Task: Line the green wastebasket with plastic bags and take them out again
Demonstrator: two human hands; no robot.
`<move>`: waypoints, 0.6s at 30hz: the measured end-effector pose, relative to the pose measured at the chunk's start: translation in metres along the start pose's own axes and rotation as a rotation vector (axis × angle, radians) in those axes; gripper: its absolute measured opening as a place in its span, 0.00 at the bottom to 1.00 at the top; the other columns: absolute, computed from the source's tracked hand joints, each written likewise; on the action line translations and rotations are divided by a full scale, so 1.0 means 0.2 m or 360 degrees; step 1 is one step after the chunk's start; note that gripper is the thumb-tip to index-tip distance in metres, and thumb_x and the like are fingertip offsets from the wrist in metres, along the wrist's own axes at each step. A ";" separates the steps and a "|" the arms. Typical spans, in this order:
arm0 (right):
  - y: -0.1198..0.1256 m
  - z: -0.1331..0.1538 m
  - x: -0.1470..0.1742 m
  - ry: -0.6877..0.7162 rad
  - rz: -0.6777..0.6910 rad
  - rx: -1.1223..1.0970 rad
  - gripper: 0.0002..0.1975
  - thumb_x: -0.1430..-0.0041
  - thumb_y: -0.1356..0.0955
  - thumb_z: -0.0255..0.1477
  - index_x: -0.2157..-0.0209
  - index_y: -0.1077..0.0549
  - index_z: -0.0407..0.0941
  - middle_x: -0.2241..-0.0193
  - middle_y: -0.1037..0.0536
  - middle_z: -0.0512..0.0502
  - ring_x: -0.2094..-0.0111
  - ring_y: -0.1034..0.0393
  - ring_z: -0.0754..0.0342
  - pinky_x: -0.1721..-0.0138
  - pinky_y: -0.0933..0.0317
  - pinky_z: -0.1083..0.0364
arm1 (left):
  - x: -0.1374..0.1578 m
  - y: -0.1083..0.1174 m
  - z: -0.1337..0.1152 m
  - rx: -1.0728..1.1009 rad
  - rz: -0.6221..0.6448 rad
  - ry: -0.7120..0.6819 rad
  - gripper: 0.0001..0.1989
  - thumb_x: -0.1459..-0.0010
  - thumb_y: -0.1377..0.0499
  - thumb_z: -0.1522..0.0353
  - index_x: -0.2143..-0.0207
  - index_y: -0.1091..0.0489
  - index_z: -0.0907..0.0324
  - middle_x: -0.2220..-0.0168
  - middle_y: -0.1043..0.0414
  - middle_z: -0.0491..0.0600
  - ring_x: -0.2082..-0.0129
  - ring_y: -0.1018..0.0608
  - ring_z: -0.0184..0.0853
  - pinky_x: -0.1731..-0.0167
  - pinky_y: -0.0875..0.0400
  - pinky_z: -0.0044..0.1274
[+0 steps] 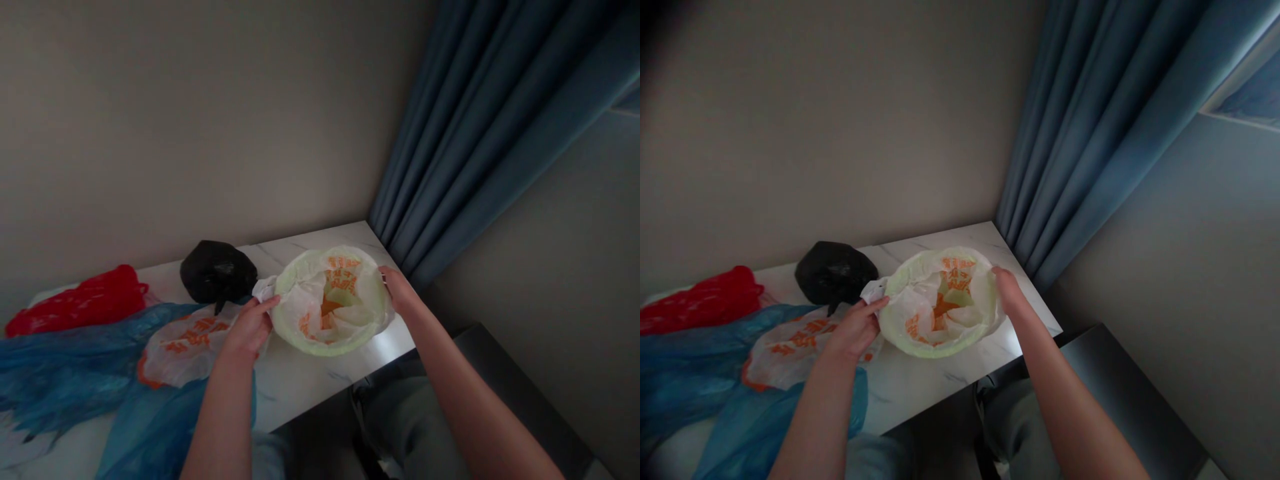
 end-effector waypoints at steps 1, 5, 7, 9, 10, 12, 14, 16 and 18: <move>0.00 -0.01 0.01 -0.0036 0.0003 0.0008 0.09 0.47 0.36 0.33 0.70 0.25 0.45 0.73 0.22 0.45 0.70 0.27 0.48 0.67 0.33 0.52 | 0.00 0.00 0.00 0.0020 -0.0024 -0.0003 0.22 0.52 0.37 0.81 0.53 0.24 0.62 0.62 0.18 0.54 0.66 0.16 0.39 0.64 0.20 0.26; -0.03 0.00 0.03 -0.0052 0.0093 -0.0038 0.09 0.45 0.35 0.34 0.70 0.26 0.45 0.74 0.22 0.46 0.69 0.28 0.49 0.67 0.33 0.54 | 0.00 0.00 -0.01 0.0076 -0.0066 -0.0039 0.19 0.52 0.37 0.81 0.56 0.24 0.62 0.61 0.18 0.53 0.64 0.16 0.38 0.61 0.20 0.25; -0.05 0.00 0.04 -0.0020 0.0150 -0.0030 0.09 0.46 0.34 0.35 0.71 0.26 0.44 0.74 0.22 0.46 0.71 0.29 0.51 0.69 0.34 0.55 | 0.00 0.00 -0.01 0.0089 -0.0077 -0.0058 0.17 0.51 0.38 0.82 0.58 0.24 0.63 0.61 0.18 0.54 0.64 0.16 0.38 0.61 0.20 0.25; -0.05 -0.01 0.05 -0.0009 0.0177 -0.0028 0.10 0.46 0.33 0.36 0.71 0.26 0.44 0.74 0.21 0.45 0.72 0.29 0.51 0.70 0.34 0.55 | 0.00 0.00 -0.01 0.0108 -0.0087 -0.0069 0.16 0.51 0.38 0.82 0.59 0.24 0.64 0.60 0.19 0.55 0.64 0.16 0.38 0.60 0.20 0.25; -0.06 -0.01 0.05 -0.0017 0.0186 -0.0041 0.10 0.46 0.33 0.37 0.70 0.26 0.44 0.73 0.21 0.44 0.72 0.28 0.50 0.70 0.34 0.54 | 0.00 0.00 -0.01 0.0122 -0.0091 -0.0069 0.17 0.52 0.38 0.82 0.59 0.24 0.65 0.60 0.19 0.55 0.63 0.16 0.38 0.59 0.20 0.26; -0.07 -0.03 0.06 -0.0066 0.0233 -0.0058 0.12 0.44 0.33 0.38 0.67 0.26 0.44 0.71 0.20 0.42 0.70 0.26 0.48 0.68 0.32 0.52 | 0.00 0.00 -0.01 0.0156 -0.0110 -0.0068 0.18 0.52 0.38 0.83 0.57 0.24 0.65 0.60 0.19 0.55 0.62 0.16 0.39 0.58 0.20 0.26; -0.10 -0.05 0.07 -0.0123 0.0328 -0.0035 0.14 0.42 0.35 0.39 0.64 0.26 0.44 0.70 0.20 0.42 0.68 0.25 0.47 0.65 0.30 0.51 | 0.01 -0.01 -0.02 0.0188 -0.0127 -0.0071 0.20 0.53 0.38 0.83 0.56 0.24 0.65 0.60 0.19 0.55 0.60 0.16 0.40 0.57 0.21 0.27; -0.12 -0.07 0.07 -0.0169 0.0387 -0.0005 0.14 0.40 0.37 0.39 0.63 0.26 0.44 0.70 0.20 0.42 0.68 0.24 0.48 0.64 0.30 0.51 | 0.01 -0.02 -0.03 0.0204 -0.0128 -0.0085 0.22 0.54 0.38 0.83 0.54 0.24 0.64 0.60 0.19 0.55 0.59 0.17 0.41 0.56 0.21 0.27; -0.11 -0.08 0.07 -0.0191 0.0361 -0.0016 0.12 0.40 0.37 0.36 0.65 0.26 0.44 0.70 0.19 0.43 0.68 0.24 0.49 0.65 0.29 0.51 | 0.02 -0.04 -0.04 0.0209 -0.0083 -0.0074 0.23 0.53 0.39 0.83 0.53 0.24 0.64 0.59 0.19 0.54 0.57 0.17 0.41 0.55 0.21 0.27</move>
Point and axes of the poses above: each hand's wrist, its own x-axis away from the middle knuckle, its own y-axis out of the back of the hand, z = x × y, the point moved 10 cm from there along -x, towards the middle knuckle
